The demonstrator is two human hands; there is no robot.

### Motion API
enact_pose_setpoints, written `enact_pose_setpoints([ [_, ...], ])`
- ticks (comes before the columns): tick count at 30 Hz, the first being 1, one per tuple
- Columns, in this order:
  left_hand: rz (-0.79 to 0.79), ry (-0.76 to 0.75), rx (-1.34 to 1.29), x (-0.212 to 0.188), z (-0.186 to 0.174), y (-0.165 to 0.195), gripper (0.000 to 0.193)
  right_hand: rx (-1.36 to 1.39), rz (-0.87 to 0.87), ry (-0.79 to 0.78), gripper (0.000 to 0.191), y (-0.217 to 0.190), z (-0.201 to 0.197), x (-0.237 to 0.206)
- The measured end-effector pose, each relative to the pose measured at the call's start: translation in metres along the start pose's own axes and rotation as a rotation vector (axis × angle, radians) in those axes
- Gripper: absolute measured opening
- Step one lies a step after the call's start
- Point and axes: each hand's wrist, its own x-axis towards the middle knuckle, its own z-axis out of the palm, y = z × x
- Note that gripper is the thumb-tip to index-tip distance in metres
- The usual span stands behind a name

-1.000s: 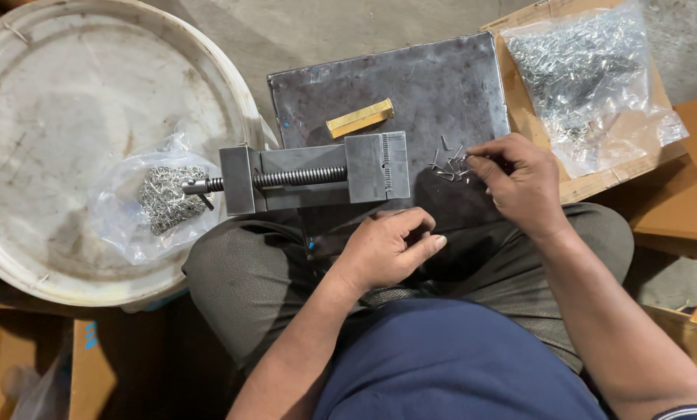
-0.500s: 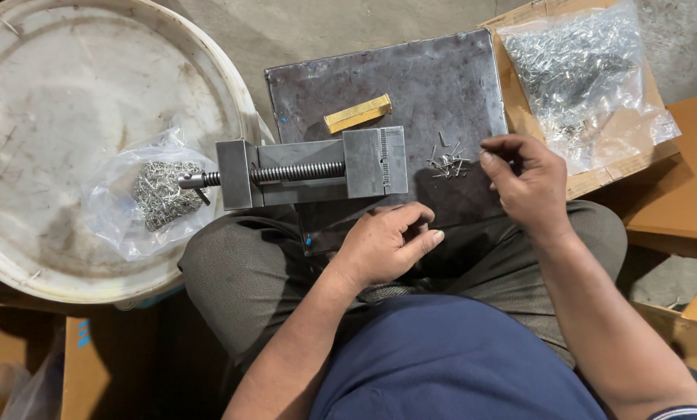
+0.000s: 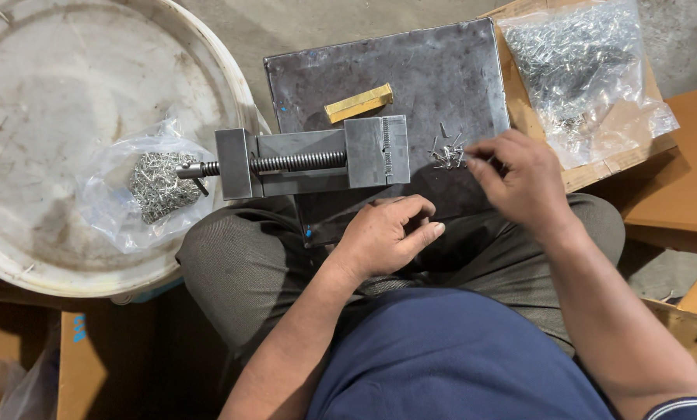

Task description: The person sits on the floor and sorts small metal screws from a plastic bag into a cardboard box. They use a metal bench vise to hold the bag open while picking out screws with their fingers and placing them into the box.

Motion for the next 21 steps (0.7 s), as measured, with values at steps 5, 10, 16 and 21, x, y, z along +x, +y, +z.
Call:
enact_pose_setpoints([
  [5,0.019,0.009,-0.014,0.000,0.000,0.000,0.027,-0.060,0.023,0.058,0.012,-0.005,0.006,-0.013],
  [10,-0.016,0.011,-0.018,0.000,0.000,0.003,0.027,-0.137,-0.004,0.055,0.014,-0.010,0.010,-0.012],
  [16,0.000,0.017,-0.021,0.000,0.001,0.005,0.027,-0.204,-0.077,0.041,0.009,-0.009,0.014,-0.005],
  [21,-0.002,0.030,-0.007,-0.001,0.003,0.005,0.028,-0.241,-0.128,0.064,0.009,-0.004,0.018,-0.008],
])
